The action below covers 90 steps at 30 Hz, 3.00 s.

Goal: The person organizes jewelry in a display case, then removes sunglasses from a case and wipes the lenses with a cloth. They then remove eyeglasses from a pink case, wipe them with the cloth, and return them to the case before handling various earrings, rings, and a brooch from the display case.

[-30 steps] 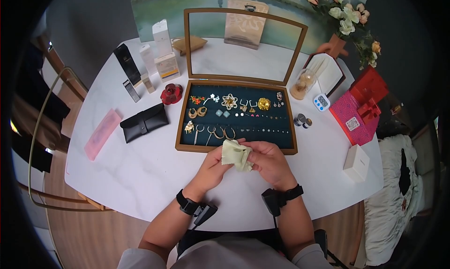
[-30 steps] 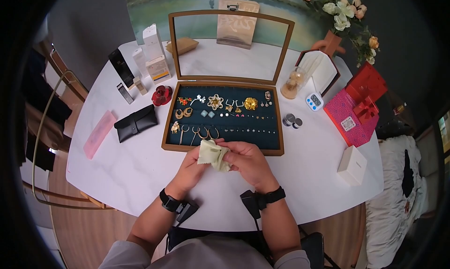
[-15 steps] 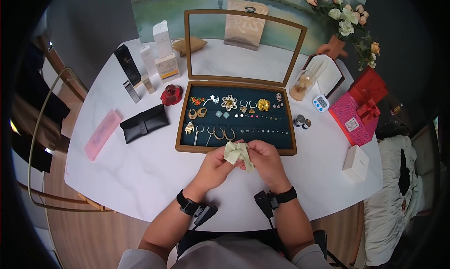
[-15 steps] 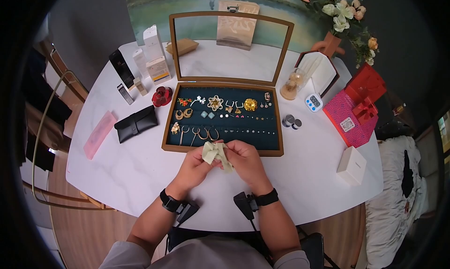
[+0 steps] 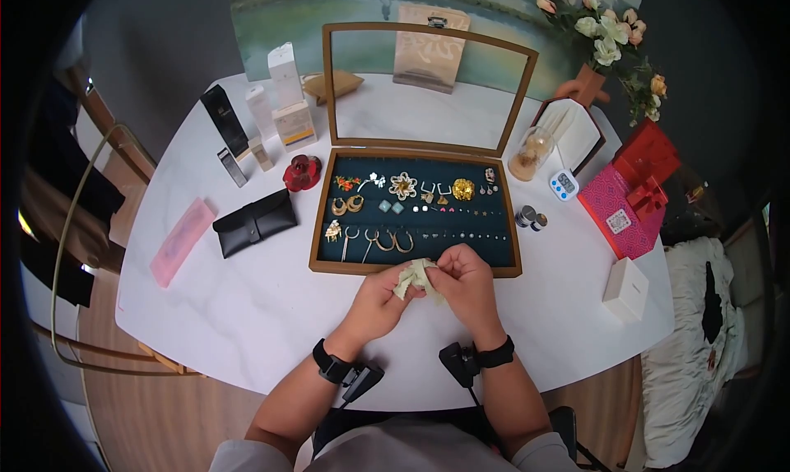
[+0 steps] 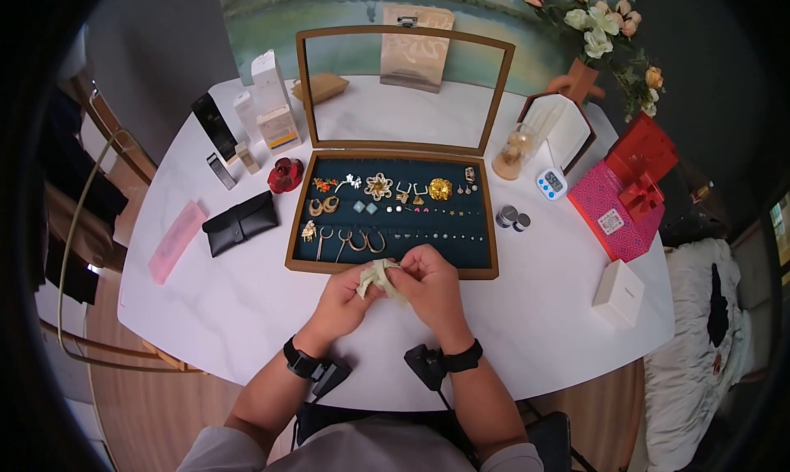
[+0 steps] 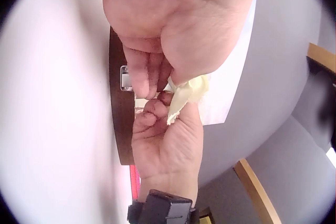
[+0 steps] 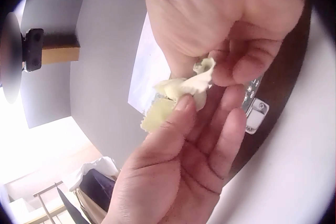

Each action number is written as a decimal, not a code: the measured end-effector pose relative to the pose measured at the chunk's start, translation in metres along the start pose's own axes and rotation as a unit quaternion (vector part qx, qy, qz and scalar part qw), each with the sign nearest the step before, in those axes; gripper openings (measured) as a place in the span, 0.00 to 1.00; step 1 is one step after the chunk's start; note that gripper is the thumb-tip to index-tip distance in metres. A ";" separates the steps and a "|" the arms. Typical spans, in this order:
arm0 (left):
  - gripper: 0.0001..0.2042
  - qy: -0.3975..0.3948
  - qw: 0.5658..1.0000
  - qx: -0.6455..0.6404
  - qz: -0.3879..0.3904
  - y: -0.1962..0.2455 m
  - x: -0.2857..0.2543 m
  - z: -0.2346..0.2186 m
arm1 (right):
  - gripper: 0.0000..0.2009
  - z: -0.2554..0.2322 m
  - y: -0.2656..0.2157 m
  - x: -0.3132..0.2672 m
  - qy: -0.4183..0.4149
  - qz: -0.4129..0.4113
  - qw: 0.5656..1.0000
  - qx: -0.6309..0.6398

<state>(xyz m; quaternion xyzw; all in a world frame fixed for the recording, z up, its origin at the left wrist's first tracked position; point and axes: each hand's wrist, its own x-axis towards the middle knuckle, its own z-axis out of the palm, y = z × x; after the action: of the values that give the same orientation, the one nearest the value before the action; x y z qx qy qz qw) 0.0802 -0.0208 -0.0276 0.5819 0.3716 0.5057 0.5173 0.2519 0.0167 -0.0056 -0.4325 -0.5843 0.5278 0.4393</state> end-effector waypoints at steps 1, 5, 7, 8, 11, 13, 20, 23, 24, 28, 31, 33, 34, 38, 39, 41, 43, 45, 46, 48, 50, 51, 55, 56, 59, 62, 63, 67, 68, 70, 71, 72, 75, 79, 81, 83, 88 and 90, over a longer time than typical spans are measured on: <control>0.16 0.018 1.000 0.007 -0.009 0.001 0.000 0.000 | 0.02 -0.002 0.001 0.000 0.012 -0.008 1.000 -0.020; 0.11 0.034 0.989 -0.134 -0.056 0.004 0.003 -0.002 | 0.01 0.000 0.000 0.000 0.004 -0.014 1.000 0.020; 0.07 0.059 0.982 -0.161 -0.079 0.011 0.004 0.002 | 0.01 0.002 -0.003 -0.001 -0.014 -0.002 0.998 0.064; 0.07 0.060 0.982 -0.160 -0.079 0.011 0.004 0.001 | 0.01 0.003 -0.001 -0.001 -0.014 -0.002 0.998 0.065; 0.08 0.047 0.992 -0.098 -0.067 0.010 0.005 0.000 | 0.03 0.001 0.005 0.000 -0.020 -0.036 0.999 0.035; 0.09 0.056 0.990 -0.097 -0.089 0.011 0.004 -0.001 | 0.05 0.000 0.003 0.000 -0.035 0.000 0.999 0.039; 0.11 0.055 0.986 -0.090 -0.130 0.009 0.003 -0.006 | 0.07 0.001 0.005 0.001 -0.093 0.024 0.991 0.098; 0.12 0.024 0.987 -0.140 -0.081 0.006 0.004 -0.004 | 0.08 0.002 0.008 0.003 -0.037 -0.012 0.998 0.055; 0.12 0.022 0.987 -0.136 -0.085 0.007 0.003 -0.001 | 0.08 0.001 0.009 0.004 -0.028 -0.018 0.998 0.051; 0.12 0.028 0.987 -0.130 -0.086 0.010 0.003 0.001 | 0.07 0.001 0.009 0.004 -0.026 -0.022 0.997 0.066; 0.12 0.031 0.988 -0.123 -0.088 0.009 0.003 -0.005 | 0.07 0.002 0.006 0.001 -0.047 -0.003 0.996 0.072; 0.11 0.038 0.987 -0.121 -0.096 0.011 0.003 -0.006 | 0.07 0.001 0.006 0.000 -0.054 -0.012 0.998 0.043; 0.12 0.045 0.986 -0.119 -0.104 0.012 0.003 -0.007 | 0.08 0.000 0.006 0.000 -0.061 -0.020 0.998 0.012; 0.14 0.054 0.987 -0.101 -0.111 0.013 0.002 -0.010 | 0.08 0.003 0.005 0.000 -0.103 0.005 0.990 0.100; 0.14 0.053 0.985 -0.100 -0.131 0.013 0.001 -0.013 | 0.07 0.005 0.005 -0.001 -0.110 0.004 0.987 0.121; 0.14 0.052 0.982 -0.099 -0.151 0.011 0.001 -0.014 | 0.07 0.007 0.006 -0.001 -0.116 0.002 0.983 0.141; 0.14 0.049 0.984 -0.105 -0.135 0.008 0.002 -0.011 | 0.10 0.007 0.007 -0.001 -0.097 -0.003 0.987 0.127; 0.13 0.046 0.986 -0.110 -0.115 0.013 0.004 -0.005 | 0.11 0.007 0.006 -0.001 -0.085 -0.006 0.988 0.129; 0.13 0.043 0.988 -0.115 -0.096 0.014 0.005 -0.003 | 0.12 0.006 0.005 -0.001 -0.073 -0.008 0.989 0.131; 0.12 0.034 0.989 -0.114 -0.089 0.015 0.006 -0.002 | 0.12 0.003 0.008 0.000 -0.059 -0.023 0.994 0.088; 0.11 0.025 0.990 -0.113 -0.082 0.014 0.005 -0.002 | 0.12 0.001 0.008 0.001 -0.044 -0.037 0.997 0.046; 0.11 0.034 0.991 -0.100 -0.083 0.012 0.005 -0.004 | 0.12 0.000 0.006 0.000 -0.053 -0.057 0.997 0.021; 0.11 0.062 0.990 -0.088 -0.093 0.014 0.003 -0.006 | 0.11 0.004 0.001 -0.001 -0.076 -0.058 0.995 0.030; 0.11 0.062 0.990 -0.088 -0.094 0.013 0.003 -0.008 | 0.11 0.004 0.003 -0.001 -0.076 -0.057 0.995 0.030; 0.10 0.048 0.988 -0.106 -0.104 0.010 0.003 -0.011 | 0.10 0.006 0.006 -0.001 -0.097 -0.039 0.990 0.096; 0.10 0.057 0.985 -0.127 -0.104 0.010 0.005 -0.006 | 0.10 0.007 0.001 -0.001 -0.075 -0.017 0.994 0.076; 0.10 0.054 0.985 -0.138 -0.084 0.009 0.005 -0.003 | 0.10 0.004 0.004 0.001 -0.054 -0.063 0.996 0.024; 0.11 0.043 0.993 -0.102 -0.051 0.010 0.004 -0.005 | 0.10 0.002 0.008 0.002 -0.050 -0.103 0.993 -0.002; 0.11 0.044 0.993 -0.102 -0.052 0.009 0.004 -0.007 | 0.10 0.003 0.007 0.001 -0.051 -0.103 0.993 -0.002; 0.11 0.050 0.992 -0.101 -0.060 0.007 0.004 -0.011 | 0.10 0.006 0.002 -0.001 -0.065 -0.080 0.994 0.029; 0.11 0.050 0.992 -0.101 -0.060 0.007 0.004 -0.012 | 0.10 0.007 0.003 -0.002 -0.065 -0.080 0.994 0.029; 0.11 0.044 0.991 -0.110 -0.062 0.007 0.004 -0.014 | 0.10 0.007 0.005 -0.002 -0.075 -0.071 0.993 0.060; 0.12 0.038 0.991 -0.106 -0.075 0.010 0.003 -0.016 | 0.10 0.007 0.007 -0.003 -0.087 -0.058 0.991 0.084; 0.13 0.016 0.990 -0.106 -0.096 0.005 0.004 -0.018 | 0.10 0.006 0.006 -0.002 -0.089 -0.050 0.993 0.062; 0.13 0.024 0.992 -0.101 -0.074 0.009 0.006 -0.009 | 0.10 0.007 0.002 -0.004 -0.069 -0.039 0.995 0.055; 0.13 0.034 0.994 -0.095 -0.053 0.008 0.006 -0.006 | 0.10 0.007 0.001 -0.004 -0.051 -0.028 0.997 0.049; 0.11 0.054 0.993 -0.090 -0.059 0.006 0.005 -0.010 | 0.10 0.010 0.007 -0.003 -0.043 -0.004 0.997 0.070; 0.11 0.050 0.991 -0.110 -0.065 0.002 0.003 -0.015 | 0.10 0.010 0.010 -0.003 -0.064 -0.014 0.995 0.081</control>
<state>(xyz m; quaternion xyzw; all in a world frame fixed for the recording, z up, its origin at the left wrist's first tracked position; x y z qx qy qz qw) 0.0656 -0.0150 -0.0260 0.4699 0.3760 0.5375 0.5907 0.2440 0.0119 -0.0168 -0.3528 -0.5726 0.5938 0.4417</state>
